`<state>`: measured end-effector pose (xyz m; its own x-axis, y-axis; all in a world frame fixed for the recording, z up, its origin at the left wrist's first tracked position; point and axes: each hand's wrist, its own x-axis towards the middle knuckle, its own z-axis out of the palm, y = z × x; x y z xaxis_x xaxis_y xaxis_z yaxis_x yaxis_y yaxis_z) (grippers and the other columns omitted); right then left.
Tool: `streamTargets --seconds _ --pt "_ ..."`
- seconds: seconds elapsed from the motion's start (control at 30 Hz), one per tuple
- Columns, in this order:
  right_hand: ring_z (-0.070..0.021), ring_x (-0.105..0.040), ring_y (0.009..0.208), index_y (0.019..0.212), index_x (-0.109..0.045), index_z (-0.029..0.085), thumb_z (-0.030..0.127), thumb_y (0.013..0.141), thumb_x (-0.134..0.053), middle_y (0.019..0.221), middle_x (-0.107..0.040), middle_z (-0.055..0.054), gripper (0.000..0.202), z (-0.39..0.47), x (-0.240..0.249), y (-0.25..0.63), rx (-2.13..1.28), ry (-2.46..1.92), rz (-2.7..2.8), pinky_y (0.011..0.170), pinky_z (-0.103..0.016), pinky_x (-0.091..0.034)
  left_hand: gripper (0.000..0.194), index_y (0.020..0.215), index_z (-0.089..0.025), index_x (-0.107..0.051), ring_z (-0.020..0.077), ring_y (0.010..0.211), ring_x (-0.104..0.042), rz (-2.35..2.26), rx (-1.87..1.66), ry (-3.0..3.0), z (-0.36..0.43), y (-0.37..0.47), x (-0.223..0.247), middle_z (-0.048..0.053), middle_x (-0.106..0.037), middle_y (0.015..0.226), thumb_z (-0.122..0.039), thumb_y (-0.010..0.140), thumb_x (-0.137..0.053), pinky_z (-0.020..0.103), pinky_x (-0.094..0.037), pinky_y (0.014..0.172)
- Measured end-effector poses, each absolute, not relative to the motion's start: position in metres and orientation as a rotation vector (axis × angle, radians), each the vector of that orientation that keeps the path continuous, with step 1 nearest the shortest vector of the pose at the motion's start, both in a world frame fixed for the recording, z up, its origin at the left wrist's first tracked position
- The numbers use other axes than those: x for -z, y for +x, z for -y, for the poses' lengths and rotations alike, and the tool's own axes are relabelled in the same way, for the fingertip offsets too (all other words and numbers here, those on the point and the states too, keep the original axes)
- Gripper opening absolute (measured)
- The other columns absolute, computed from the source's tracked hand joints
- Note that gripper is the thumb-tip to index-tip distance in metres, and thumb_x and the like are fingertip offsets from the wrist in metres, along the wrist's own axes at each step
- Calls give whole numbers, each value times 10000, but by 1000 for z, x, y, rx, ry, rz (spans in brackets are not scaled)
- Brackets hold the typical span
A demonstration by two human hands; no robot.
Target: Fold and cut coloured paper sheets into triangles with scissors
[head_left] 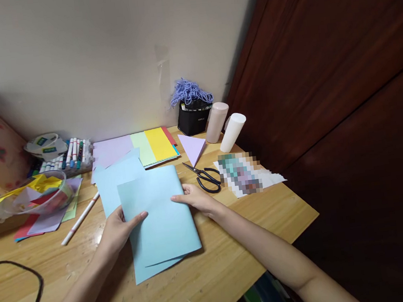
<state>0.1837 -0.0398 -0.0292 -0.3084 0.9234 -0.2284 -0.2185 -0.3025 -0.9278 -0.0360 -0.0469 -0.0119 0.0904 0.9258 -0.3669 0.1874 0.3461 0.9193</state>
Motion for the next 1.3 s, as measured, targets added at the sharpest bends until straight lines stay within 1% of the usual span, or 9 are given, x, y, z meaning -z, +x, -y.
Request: streamTargets --seconds 0.2,0.37,0.57,0.7,0.8,0.97,1.03,1.17,1.3 --pt "-233 -631 840 930 -606 94 320 523 -762 923 -671 -107 491 41 29 186 -1724 -1074 1055 797 -388 -479 479 1003 -171 -533 230 845 -628 -1363 -890 1096 51 -32 11 93 -640 1020 -358 597 -706 328 -529 702" --pt "-242 -629 855 967 -594 102 293 521 -770 946 -667 -111 516 46 27 182 -1721 -1101 1050 795 -388 -484 432 831 -136 -559 226 747 -618 -1560 -926 1313 54 -33 11 60 -660 790 -425 548 -709 290 -496 601" --pt "-229 -635 811 973 -586 107 384 678 -656 929 -666 -116 411 45 21 184 -1718 -1137 1064 757 -355 -491 370 861 -142 -550 221 796 -609 -1412 -941 1266 50 -31 2 81 -654 881 -322 573 -696 296 -487 660" --pt "-237 -610 894 1050 -549 123 392 726 -607 1030 -630 -121 425 44 11 188 -1717 -1110 1123 797 -357 -474 372 884 -140 -554 230 843 -603 -1283 -942 1243 34 -26 -8 86 -651 914 -254 560 -698 315 -481 711" --pt "-233 -554 1014 1197 -442 177 411 764 -546 1171 -552 -107 503 44 12 190 -1645 -1163 1205 856 -373 -445 374 903 -131 -552 234 843 -606 -1243 -870 1162 21 -21 -6 98 -650 932 -228 567 -686 327 -477 721" --pt "-199 -409 1181 1361 -94 238 358 763 -533 1307 -406 -97 752 40 29 188 -1102 -1424 1451 990 -415 -308 389 892 -133 -547 257 865 -600 -1352 -779 1137 10 -18 16 125 -640 957 -309 574 -686 334 -466 724" --pt "-196 -326 1238 1368 -85 245 364 772 -508 1359 -327 -95 740 40 32 187 -980 -1485 1582 1022 -413 -254 415 871 -130 -546 275 884 -589 -1453 -792 1236 9 -18 26 137 -634 956 -352 555 -696 345 -452 740" --pt "-209 -167 1305 1363 -187 245 451 789 -455 1427 -179 -77 666 43 33 187 -896 -1590 1796 1053 -405 -173 422 869 -136 -542 286 875 -583 -1569 -849 1369 9 -18 37 138 -632 945 -377 557 -692 366 -435 749" --pt "-208 -11 1327 1367 -156 299 488 807 -418 1460 26 -1 647 51 32 183 -889 -1547 1936 1064 -406 -116 407 869 -124 -560 280 896 -587 -1545 -917 1225 9 -18 38 147 -641 949 -414 602 -661 361 -442 760"
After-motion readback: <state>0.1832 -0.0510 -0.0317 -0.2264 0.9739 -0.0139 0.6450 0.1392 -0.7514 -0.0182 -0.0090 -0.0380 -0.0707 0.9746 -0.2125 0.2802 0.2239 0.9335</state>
